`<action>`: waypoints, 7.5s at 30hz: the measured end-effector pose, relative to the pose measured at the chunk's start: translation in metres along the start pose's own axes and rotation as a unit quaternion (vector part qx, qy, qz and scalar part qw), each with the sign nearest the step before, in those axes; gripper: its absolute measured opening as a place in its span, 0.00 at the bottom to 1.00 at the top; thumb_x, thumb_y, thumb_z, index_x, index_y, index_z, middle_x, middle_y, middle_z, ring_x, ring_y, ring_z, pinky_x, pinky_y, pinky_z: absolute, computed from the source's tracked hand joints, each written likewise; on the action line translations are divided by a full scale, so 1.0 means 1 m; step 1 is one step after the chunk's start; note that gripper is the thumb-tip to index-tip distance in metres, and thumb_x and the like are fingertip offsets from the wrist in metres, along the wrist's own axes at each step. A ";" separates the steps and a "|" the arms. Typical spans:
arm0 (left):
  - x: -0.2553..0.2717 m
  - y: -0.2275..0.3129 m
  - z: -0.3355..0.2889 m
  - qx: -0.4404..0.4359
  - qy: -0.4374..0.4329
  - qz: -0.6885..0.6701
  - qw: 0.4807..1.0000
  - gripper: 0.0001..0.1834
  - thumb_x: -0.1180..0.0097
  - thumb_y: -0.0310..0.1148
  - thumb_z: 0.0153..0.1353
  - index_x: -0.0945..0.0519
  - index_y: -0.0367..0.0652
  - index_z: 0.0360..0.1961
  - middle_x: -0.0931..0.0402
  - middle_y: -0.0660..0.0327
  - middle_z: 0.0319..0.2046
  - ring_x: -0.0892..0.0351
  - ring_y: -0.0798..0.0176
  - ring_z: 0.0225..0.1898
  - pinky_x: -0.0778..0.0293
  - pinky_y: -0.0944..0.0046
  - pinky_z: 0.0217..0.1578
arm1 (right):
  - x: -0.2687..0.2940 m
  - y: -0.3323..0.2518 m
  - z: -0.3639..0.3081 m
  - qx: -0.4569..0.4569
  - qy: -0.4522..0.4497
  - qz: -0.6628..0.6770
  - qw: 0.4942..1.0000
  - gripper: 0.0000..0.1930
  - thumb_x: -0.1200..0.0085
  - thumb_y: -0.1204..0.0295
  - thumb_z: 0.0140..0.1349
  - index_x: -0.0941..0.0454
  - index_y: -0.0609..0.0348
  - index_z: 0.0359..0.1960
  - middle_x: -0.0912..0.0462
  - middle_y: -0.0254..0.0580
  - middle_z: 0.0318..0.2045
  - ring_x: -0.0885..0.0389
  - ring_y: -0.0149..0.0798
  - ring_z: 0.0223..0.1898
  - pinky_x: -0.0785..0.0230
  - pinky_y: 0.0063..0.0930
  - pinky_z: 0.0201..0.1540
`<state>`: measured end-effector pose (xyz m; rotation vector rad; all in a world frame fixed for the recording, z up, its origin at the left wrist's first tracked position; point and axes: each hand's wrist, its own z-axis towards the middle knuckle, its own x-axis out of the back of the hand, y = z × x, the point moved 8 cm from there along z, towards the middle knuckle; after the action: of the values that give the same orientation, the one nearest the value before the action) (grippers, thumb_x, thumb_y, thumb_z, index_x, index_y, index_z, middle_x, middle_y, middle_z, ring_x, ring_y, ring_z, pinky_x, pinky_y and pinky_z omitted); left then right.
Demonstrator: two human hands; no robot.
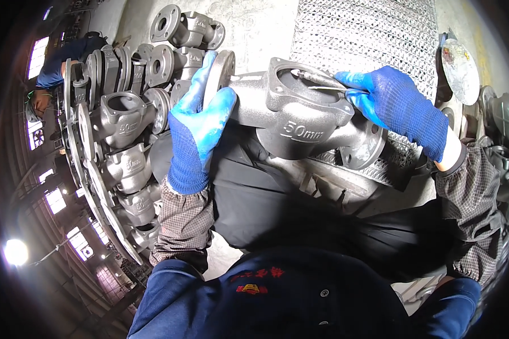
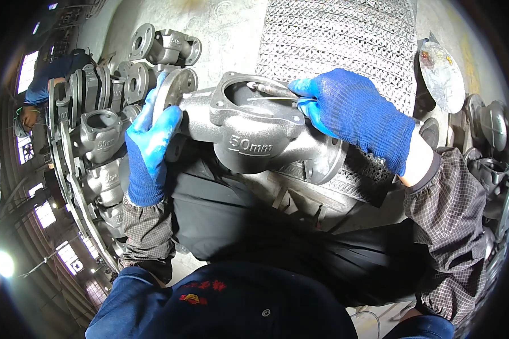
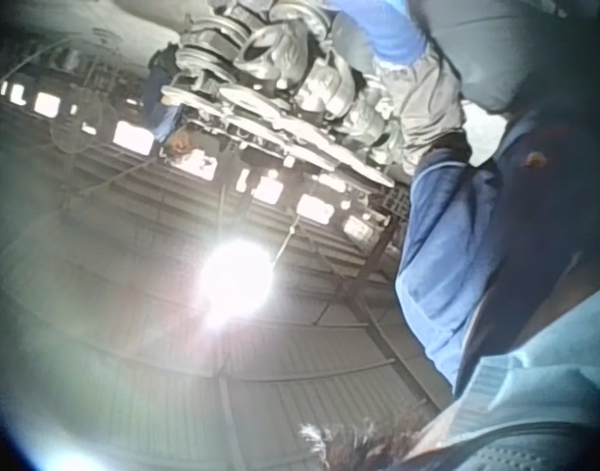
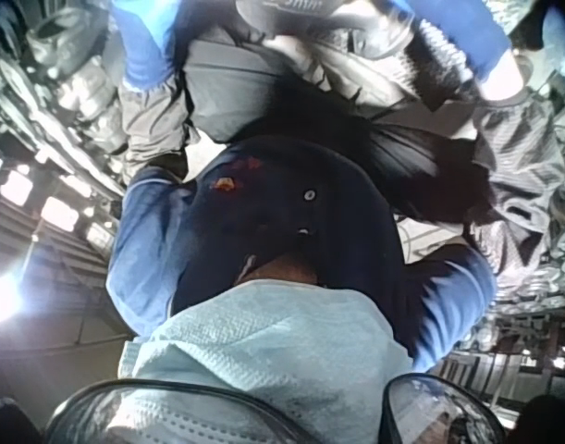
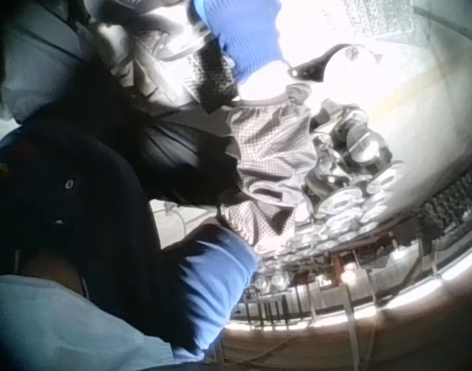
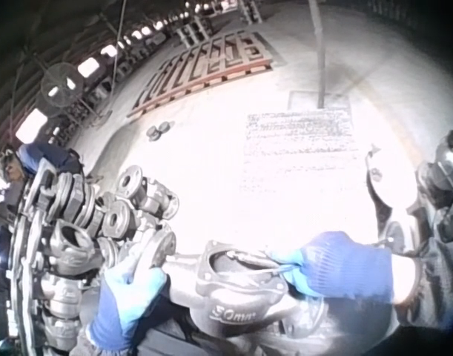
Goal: The person cleans industrial metal castings using a handheld scraper and a brush. They pick up individual metal pieces, scrape the interior and exterior surfaces with a tool, and then brush away debris.
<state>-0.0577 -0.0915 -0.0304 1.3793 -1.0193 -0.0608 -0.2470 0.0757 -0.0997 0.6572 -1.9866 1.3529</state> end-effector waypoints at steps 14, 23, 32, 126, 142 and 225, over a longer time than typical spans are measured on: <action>0.000 0.007 0.000 -0.035 -0.001 0.041 0.999 0.28 0.42 0.26 0.55 0.28 0.38 0.59 0.28 0.56 0.59 0.25 0.69 0.49 0.30 0.69 0.51 | 0.000 -0.001 -0.001 -0.011 0.003 -0.019 1.000 0.16 0.50 0.66 0.59 0.19 0.50 0.48 0.17 0.47 0.28 0.17 0.46 0.29 0.24 0.39 0.35; 0.002 0.003 0.001 -0.049 0.004 0.045 0.998 0.29 0.42 0.25 0.55 0.29 0.38 0.60 0.26 0.56 0.56 0.25 0.70 0.46 0.29 0.70 0.48 | -0.001 0.000 -0.005 -0.005 0.023 -0.001 1.000 0.16 0.51 0.67 0.59 0.20 0.50 0.48 0.17 0.47 0.27 0.18 0.47 0.29 0.24 0.40 0.35; 0.001 0.009 -0.006 -0.054 0.012 0.082 0.995 0.30 0.43 0.25 0.54 0.30 0.40 0.61 0.25 0.54 0.55 0.24 0.70 0.43 0.28 0.70 0.46 | 0.009 -0.007 -0.015 -0.033 -0.049 -0.055 0.997 0.12 0.52 0.67 0.61 0.19 0.56 0.41 0.19 0.50 0.27 0.18 0.48 0.31 0.25 0.43 0.37; -0.005 0.028 -0.020 -0.139 -0.015 0.121 0.983 0.28 0.43 0.24 0.55 0.29 0.36 0.60 0.28 0.52 0.57 0.25 0.65 0.52 0.29 0.66 0.52 | 0.001 -0.006 0.016 0.061 -0.105 -0.121 0.985 0.15 0.47 0.65 0.55 0.17 0.47 0.44 0.17 0.45 0.28 0.17 0.47 0.32 0.25 0.40 0.39; -0.015 0.039 -0.020 -0.198 -0.022 0.079 0.977 0.28 0.41 0.25 0.55 0.29 0.36 0.60 0.25 0.53 0.55 0.25 0.67 0.50 0.30 0.66 0.52 | 0.007 0.016 0.001 0.009 -0.149 -0.097 0.984 0.18 0.48 0.62 0.58 0.19 0.59 0.44 0.16 0.48 0.29 0.18 0.41 0.27 0.24 0.36 0.35; -0.054 0.090 -0.043 -0.273 0.005 0.049 0.961 0.41 0.32 0.35 0.51 0.37 0.19 0.59 0.32 0.37 0.57 0.29 0.53 0.58 0.33 0.61 0.58 | -0.028 0.046 -0.175 -0.235 0.189 0.672 0.676 0.19 0.53 0.62 0.66 0.24 0.71 0.42 0.19 0.45 0.26 0.25 0.27 0.22 0.33 0.15 0.22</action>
<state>-0.1091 -0.0033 0.0195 0.8237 -0.9670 -0.2430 -0.2209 0.2568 -0.1021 -1.5380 -2.2225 1.2984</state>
